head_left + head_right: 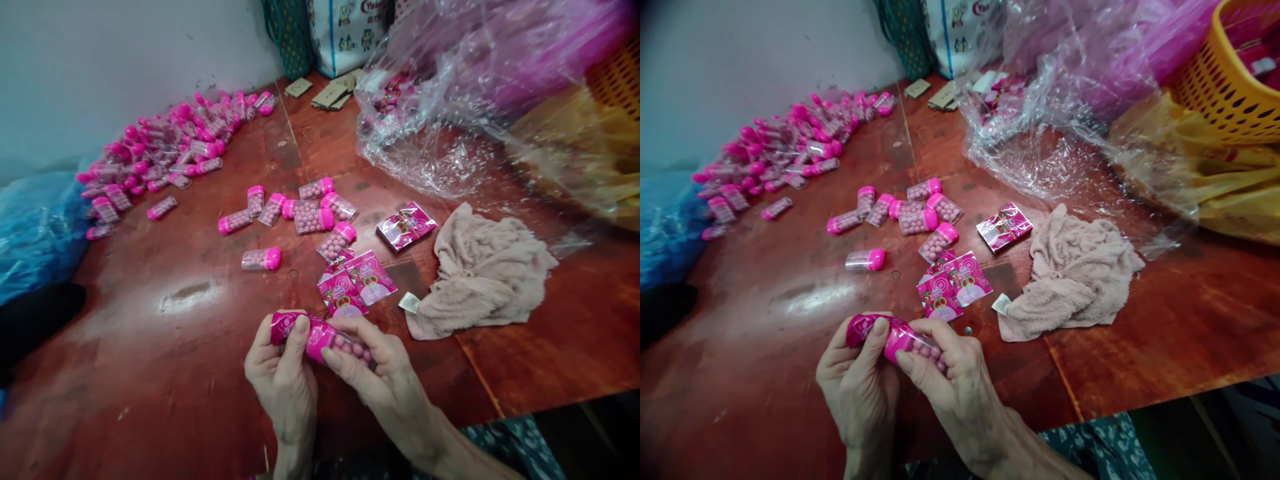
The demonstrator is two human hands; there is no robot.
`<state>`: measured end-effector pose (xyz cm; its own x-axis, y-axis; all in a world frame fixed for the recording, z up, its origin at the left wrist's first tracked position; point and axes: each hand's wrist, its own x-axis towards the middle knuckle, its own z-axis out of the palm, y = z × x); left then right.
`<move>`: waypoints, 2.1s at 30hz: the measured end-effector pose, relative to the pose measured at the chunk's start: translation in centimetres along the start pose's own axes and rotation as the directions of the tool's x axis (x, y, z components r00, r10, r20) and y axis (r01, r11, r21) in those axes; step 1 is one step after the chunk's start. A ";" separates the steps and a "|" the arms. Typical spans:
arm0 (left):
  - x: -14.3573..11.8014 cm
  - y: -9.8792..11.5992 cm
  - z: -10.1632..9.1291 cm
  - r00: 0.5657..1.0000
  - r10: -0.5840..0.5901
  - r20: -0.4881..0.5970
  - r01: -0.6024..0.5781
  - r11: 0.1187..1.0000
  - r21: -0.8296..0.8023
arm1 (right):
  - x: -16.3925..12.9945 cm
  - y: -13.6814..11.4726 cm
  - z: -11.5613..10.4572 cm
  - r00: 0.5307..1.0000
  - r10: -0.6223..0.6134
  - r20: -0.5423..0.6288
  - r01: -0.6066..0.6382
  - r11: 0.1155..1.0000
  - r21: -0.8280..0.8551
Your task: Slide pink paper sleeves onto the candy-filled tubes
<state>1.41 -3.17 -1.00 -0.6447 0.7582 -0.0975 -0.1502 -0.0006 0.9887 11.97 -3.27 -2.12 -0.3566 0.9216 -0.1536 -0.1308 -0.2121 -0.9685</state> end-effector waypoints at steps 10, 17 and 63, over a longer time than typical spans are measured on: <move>0.9 0.2 -0.2 0.978 -0.201 0.065 0.206 0.975 -0.087 | 0.3 0.3 -0.7 0.973 0.203 0.112 -0.229 0.914 0.336; 0.0 0.2 0.1 0.994 0.011 -0.113 -0.005 0.998 0.055 | 0.0 -0.1 -0.2 0.992 0.121 0.021 -0.123 0.981 0.153; -1.0 1.9 -1.6 0.902 -0.395 0.177 0.430 0.860 -0.273 | -1.1 -0.2 -0.8 0.933 0.046 0.358 -0.169 0.932 0.319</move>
<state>0.60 -5.02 0.76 -0.3892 0.7994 -0.4578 -0.6113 0.1477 0.7775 13.12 -3.99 -1.91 -0.6695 0.7334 -0.1178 -0.3573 -0.4570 -0.8145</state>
